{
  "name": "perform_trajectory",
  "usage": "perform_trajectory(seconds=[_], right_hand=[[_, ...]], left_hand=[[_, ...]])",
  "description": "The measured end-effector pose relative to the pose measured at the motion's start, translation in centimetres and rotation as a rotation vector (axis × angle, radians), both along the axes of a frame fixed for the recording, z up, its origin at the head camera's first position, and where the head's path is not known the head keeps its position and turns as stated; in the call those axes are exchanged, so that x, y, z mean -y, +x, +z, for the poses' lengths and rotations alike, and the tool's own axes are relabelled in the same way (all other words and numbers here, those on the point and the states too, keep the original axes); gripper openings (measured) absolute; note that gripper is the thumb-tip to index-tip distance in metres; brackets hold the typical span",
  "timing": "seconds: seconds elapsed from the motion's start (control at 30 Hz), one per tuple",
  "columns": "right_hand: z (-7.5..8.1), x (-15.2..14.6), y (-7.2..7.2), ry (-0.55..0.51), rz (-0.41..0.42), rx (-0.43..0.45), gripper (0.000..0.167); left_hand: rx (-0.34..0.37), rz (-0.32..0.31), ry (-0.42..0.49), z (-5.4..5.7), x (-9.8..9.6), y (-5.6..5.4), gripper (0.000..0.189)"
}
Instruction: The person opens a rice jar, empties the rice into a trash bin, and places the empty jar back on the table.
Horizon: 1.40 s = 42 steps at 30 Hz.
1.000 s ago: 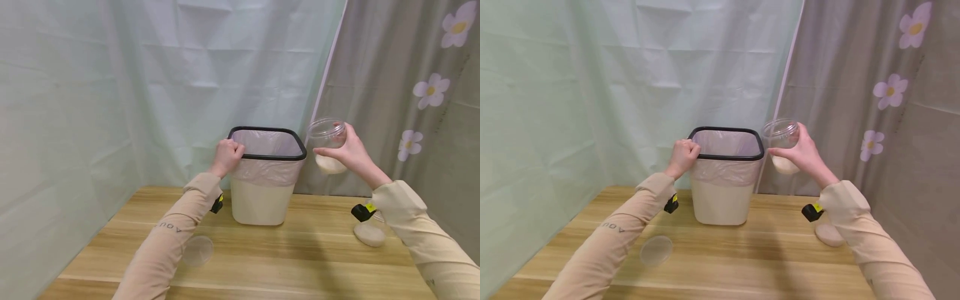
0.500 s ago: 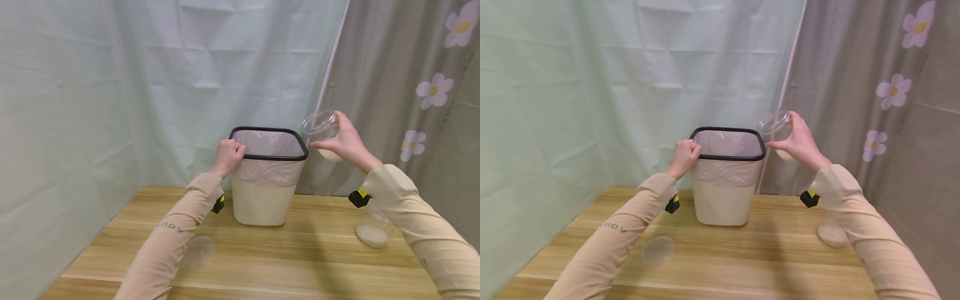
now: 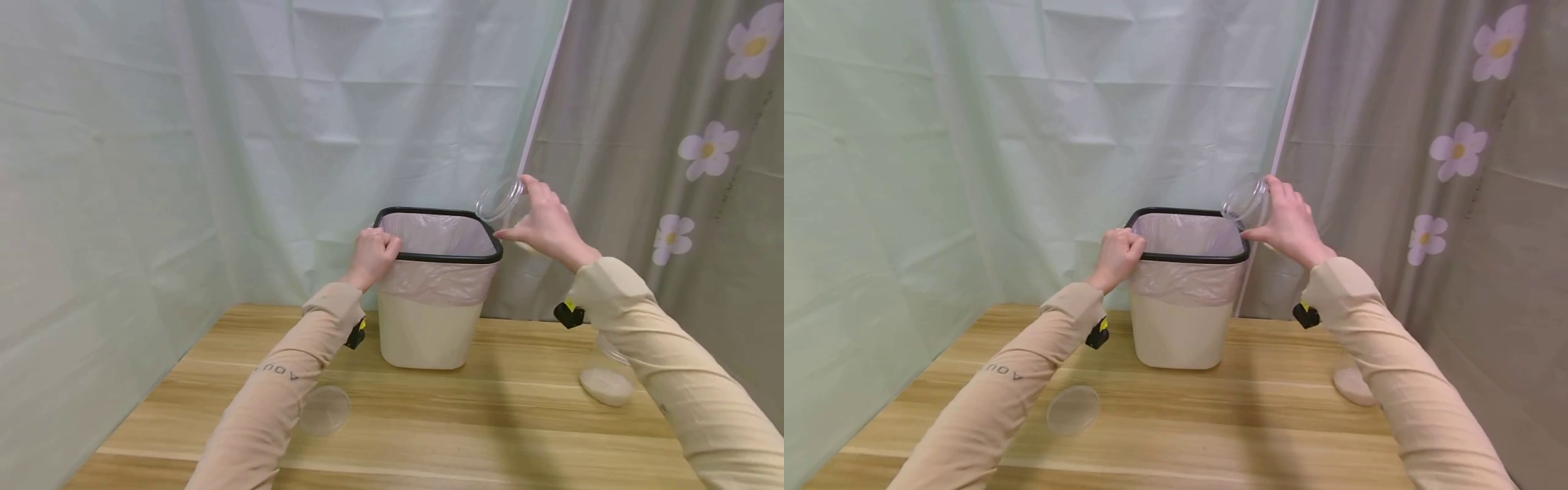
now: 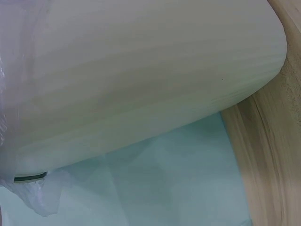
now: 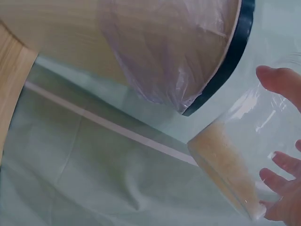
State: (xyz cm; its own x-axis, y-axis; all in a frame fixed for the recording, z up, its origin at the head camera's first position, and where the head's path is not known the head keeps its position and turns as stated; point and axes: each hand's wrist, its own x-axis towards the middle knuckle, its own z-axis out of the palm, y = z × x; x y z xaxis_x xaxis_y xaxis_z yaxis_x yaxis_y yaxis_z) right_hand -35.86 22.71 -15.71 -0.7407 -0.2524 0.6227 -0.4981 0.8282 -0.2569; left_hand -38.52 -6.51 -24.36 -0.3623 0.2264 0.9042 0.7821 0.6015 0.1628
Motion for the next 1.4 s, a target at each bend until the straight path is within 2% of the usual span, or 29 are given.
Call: perform_trajectory(seconds=[0.2, 0.47, 0.8, 0.93, 1.1, 1.4], right_hand=[[0.3, 0.6, -0.2, 0.154, 0.007, -0.081, 0.093], [0.4, 1.4, -0.5, 0.295, 0.012, -0.195, 0.092], [0.4, 2.2, -1.0, 0.408, 0.04, -0.305, 0.091], [0.3, 2.3, -1.1, 0.437, 0.055, -0.337, 0.086], [0.4, 2.4, -1.2, 0.452, 0.071, -0.363, 0.079], [0.3, 1.9, -1.1, 0.502, 0.083, -0.372, 0.08]], left_hand=[[0.005, -0.012, 0.008, 0.1, -0.1, 0.1, 0.044], [0.01, -0.007, 0.009, 0.1, 0.0, 0.1, 0.045], [0.011, 0.001, 0.004, 0.2, 0.2, 0.3, 0.045], [0.016, 0.02, -0.005, 0.2, 0.2, 0.3, 0.045], [0.026, 0.022, 0.001, 0.3, 0.1, 0.4, 0.045], [0.02, 0.031, -0.018, 0.4, -0.9, 0.4, 0.044]])
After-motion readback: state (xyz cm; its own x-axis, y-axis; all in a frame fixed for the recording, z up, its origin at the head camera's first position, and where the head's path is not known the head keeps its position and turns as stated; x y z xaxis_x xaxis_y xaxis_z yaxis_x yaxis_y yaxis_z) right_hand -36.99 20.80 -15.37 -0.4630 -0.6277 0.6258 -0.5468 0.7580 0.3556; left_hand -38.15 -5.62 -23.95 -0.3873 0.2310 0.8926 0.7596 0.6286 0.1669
